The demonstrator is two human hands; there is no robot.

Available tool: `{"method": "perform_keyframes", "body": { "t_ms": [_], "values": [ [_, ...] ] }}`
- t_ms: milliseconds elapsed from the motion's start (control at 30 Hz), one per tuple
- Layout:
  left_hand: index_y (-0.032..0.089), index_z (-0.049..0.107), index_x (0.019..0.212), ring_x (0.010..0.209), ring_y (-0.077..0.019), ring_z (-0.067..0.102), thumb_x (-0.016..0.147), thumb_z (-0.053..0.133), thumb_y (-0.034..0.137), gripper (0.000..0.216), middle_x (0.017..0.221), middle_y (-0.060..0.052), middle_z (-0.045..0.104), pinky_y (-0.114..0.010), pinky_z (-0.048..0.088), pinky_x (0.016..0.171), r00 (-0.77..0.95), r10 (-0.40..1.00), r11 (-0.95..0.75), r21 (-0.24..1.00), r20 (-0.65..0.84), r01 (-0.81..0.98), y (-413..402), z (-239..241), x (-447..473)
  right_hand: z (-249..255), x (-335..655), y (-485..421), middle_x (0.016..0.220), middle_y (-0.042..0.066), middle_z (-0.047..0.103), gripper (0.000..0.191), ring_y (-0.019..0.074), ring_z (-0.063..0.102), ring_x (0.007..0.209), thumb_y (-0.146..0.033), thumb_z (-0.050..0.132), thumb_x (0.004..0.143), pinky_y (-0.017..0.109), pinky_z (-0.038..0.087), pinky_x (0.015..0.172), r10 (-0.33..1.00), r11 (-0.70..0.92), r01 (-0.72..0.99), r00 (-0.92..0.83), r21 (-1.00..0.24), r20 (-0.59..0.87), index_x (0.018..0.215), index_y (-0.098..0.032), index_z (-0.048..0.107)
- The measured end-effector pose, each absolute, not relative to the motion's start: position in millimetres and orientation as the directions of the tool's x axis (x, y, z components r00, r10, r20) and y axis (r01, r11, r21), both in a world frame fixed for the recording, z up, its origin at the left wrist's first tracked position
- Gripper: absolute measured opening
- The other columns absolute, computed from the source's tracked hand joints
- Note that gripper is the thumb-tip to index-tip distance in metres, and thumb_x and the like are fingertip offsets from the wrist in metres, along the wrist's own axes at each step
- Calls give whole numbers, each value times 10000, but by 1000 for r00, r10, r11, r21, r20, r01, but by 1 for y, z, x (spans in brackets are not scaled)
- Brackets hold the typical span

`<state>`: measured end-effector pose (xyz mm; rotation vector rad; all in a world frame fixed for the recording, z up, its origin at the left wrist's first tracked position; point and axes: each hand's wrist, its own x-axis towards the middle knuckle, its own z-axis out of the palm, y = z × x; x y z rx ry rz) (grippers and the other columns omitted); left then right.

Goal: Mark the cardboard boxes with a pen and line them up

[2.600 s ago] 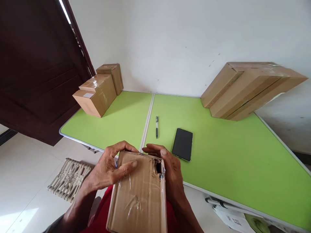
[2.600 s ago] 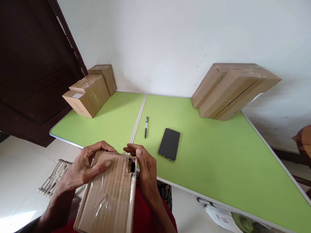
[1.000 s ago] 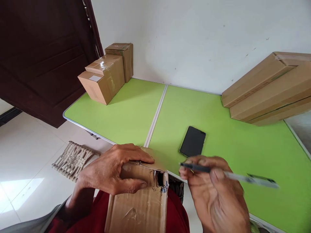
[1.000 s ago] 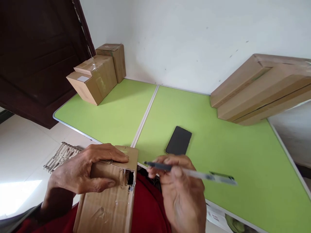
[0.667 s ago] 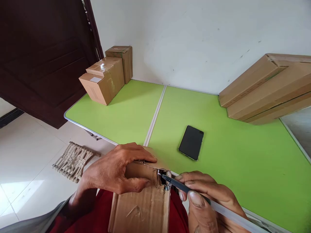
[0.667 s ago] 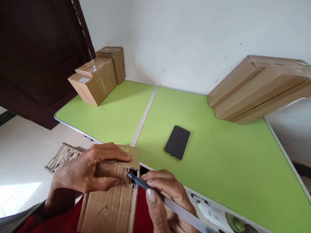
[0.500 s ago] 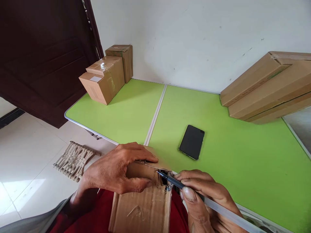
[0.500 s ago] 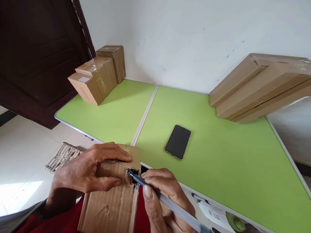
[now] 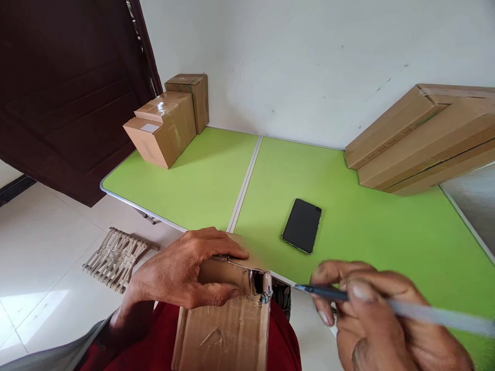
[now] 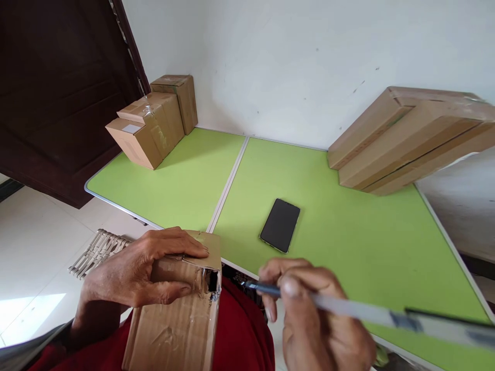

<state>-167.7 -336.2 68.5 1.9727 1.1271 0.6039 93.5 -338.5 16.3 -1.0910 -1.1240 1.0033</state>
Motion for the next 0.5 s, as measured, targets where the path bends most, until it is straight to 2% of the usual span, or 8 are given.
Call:
{"method": "perform_keyframes", "body": {
  "t_ms": [33, 100, 133, 167, 200, 267, 333, 500],
  "values": [
    [195, 725, 1338, 1201, -272, 729, 845, 800, 195, 499, 1291, -93, 788, -406, 555, 1078, 497, 867, -310, 806, 23, 505, -336, 69, -168, 12, 95, -323, 947, 44, 709, 186, 200, 663, 731, -431, 706, 1009, 268, 439, 479, 974, 161, -41, 170, -986, 152, 923, -269, 675],
    [195, 727, 1335, 1203, -269, 733, 834, 796, 174, 506, 1307, -94, 784, -396, 562, 1073, 496, 868, -305, 803, 13, 512, -336, 69, -168, 0, 94, -284, 905, 41, 721, 238, 180, 637, 612, -480, 676, 1016, 269, 429, 449, 989, 90, 158, 99, -983, 107, 975, -249, 642],
    [194, 727, 1334, 1199, -269, 736, 834, 794, 173, 505, 1311, -94, 784, -394, 568, 1067, 493, 870, -299, 800, 5, 519, -336, 69, -168, -8, 92, -262, 848, 35, 716, 241, 177, 624, 563, -470, 636, 1035, 276, 438, 453, 998, 9, 341, 49, -940, 27, 991, -233, 621],
    [195, 727, 1334, 1195, -270, 739, 837, 793, 178, 502, 1314, -93, 783, -397, 572, 1066, 486, 874, -292, 796, -3, 530, -336, 70, -168, -17, 88, -240, 847, 37, 732, 213, 183, 658, 583, -426, 574, 1069, 285, 488, 520, 995, -92, 574, 32, -813, -89, 1031, -219, 608],
    [197, 725, 1336, 1195, -274, 740, 839, 794, 189, 501, 1316, -92, 782, -406, 574, 1072, 480, 877, -286, 792, -10, 540, -336, 70, -169, -26, 83, -219, 865, 69, 757, 162, 203, 706, 649, -343, 605, 1060, 304, 534, 622, 990, -129, 659, 43, -741, -134, 1052, -184, 633],
    [205, 724, 1336, 1205, -285, 739, 837, 799, 205, 505, 1327, -94, 778, -423, 577, 1086, 470, 882, -281, 785, -15, 552, -337, 70, -170, -44, 72, -187, 969, 175, 787, 110, 293, 774, 900, -212, 663, 1019, 364, 566, 804, 980, -182, 763, 89, -621, -178, 1053, -108, 679],
    [220, 720, 1338, 1232, -291, 731, 835, 798, 198, 510, 1352, -94, 767, -431, 578, 1102, 469, 883, -279, 783, -18, 556, -338, 69, -171, -58, 60, -169, 1098, 231, 783, 159, 340, 759, 1093, -172, 683, 1014, 418, 570, 922, 969, -222, 818, 126, -531, -211, 1123, -57, 701],
    [258, 715, 1346, 1292, -298, 709, 823, 814, 191, 537, 1383, -79, 752, -444, 565, 1142, 472, 881, -269, 789, -30, 553, -337, 67, -171, -70, 43, -159, 1265, 109, 746, 269, 262, 733, 1156, -285, 672, 1069, 490, 598, 1022, 947, -273, 886, 178, -376, -268, 1301, -149, 686]
  ]
}}
